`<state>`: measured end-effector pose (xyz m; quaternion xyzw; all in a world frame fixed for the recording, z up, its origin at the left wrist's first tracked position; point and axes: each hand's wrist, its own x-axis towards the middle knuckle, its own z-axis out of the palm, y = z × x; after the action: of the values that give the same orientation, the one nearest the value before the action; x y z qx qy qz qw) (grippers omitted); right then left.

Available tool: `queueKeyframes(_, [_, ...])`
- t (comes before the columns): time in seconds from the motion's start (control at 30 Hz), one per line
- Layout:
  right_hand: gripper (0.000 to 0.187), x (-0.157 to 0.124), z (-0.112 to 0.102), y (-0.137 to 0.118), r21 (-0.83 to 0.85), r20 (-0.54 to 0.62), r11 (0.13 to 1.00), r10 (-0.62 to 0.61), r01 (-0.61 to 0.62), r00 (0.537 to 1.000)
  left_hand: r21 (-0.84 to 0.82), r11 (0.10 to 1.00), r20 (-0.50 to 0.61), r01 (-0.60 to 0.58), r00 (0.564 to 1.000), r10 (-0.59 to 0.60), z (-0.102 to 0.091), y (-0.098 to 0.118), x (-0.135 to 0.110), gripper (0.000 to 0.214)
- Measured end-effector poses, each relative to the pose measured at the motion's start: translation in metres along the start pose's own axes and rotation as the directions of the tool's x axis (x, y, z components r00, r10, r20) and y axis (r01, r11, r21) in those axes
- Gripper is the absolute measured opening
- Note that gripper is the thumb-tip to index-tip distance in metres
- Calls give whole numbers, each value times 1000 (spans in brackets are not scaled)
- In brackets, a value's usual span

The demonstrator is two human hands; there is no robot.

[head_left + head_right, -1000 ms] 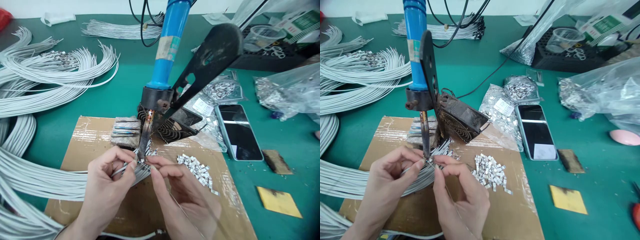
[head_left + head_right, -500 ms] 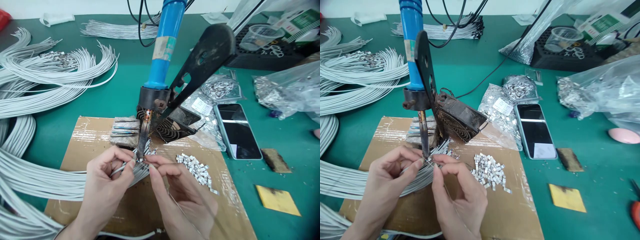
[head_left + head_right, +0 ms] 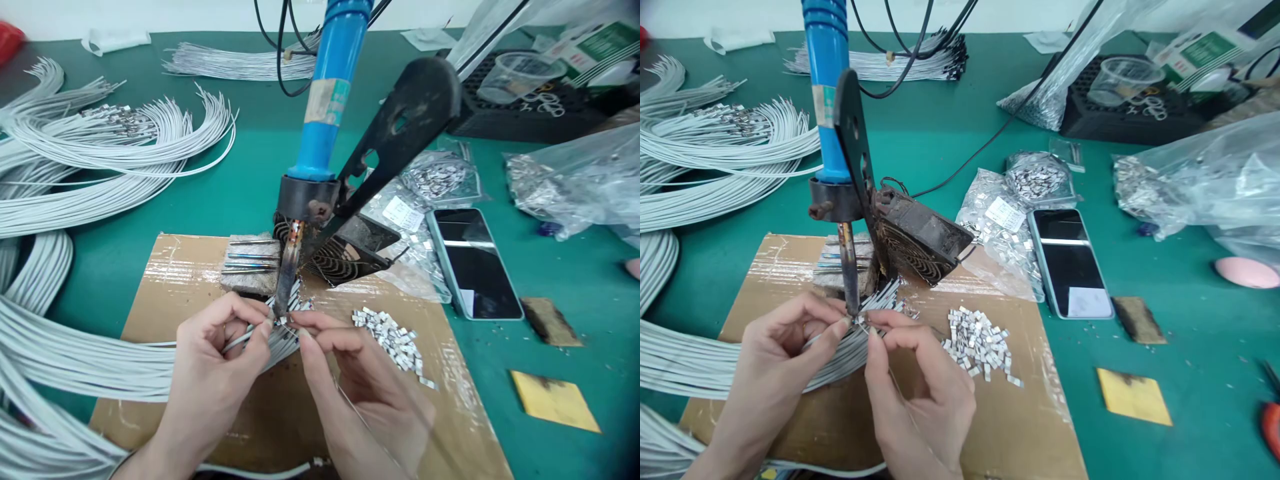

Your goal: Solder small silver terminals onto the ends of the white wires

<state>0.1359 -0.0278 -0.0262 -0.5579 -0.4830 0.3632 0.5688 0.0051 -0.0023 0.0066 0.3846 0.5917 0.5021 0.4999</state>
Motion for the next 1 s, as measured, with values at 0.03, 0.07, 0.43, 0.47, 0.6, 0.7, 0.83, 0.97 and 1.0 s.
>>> queueKeyframes(0.03, [18, 0, 0, 0, 8, -4, 1000, 7, -7, 1000, -2, 1000, 0, 1, 1000, -1, 0, -1, -1, 14])
queueKeyframes(0.07, [18, 0, 1, -1, 13, -5, 1000, 17, -17, 1000, -4, 1000, 0, 1, 1000, -1, -1, -2, -2, 14])
queueKeyframes(0.43, [19, 0, 1, -1, -9, -4, 1000, -14, 14, 1000, 28, 1000, -7, -3, 1000, 3, -1, 2, 1, 13])
queueKeyframes(0.47, [18, 0, 1, -1, -14, -1, 1000, -15, 15, 1000, 26, 1000, -5, 2, 1000, -2, -1, 0, 2, 13])
queueKeyframes(0.6, [18, 0, 0, -1, -19, 1, 1000, -15, 15, 1000, 12, 1000, 0, 14, 1000, -14, -2, -6, 0, 14])
queueKeyframes(0.7, [17, 0, 0, -1, -17, -8, 1000, -19, 19, 1000, 14, 1000, -8, 20, 1000, -20, -1, -5, -3, 13])
queueKeyframes(0.83, [17, 0, 2, -1, -2, -20, 1000, -15, 15, 1000, 16, 998, -72, 59, 996, -58, 3, -1, -6, 11])
queueKeyframes(0.97, [17, -1, 3, 0, 7, -26, 1000, -24, 24, 999, 1, 998, -85, 70, 994, -70, 5, 1, -7, 11])
queueKeyframes(1.0, [17, -1, 3, 0, 6, -32, 1000, -28, 28, 999, -2, 998, -87, 70, 994, -69, 5, 1, -7, 12])
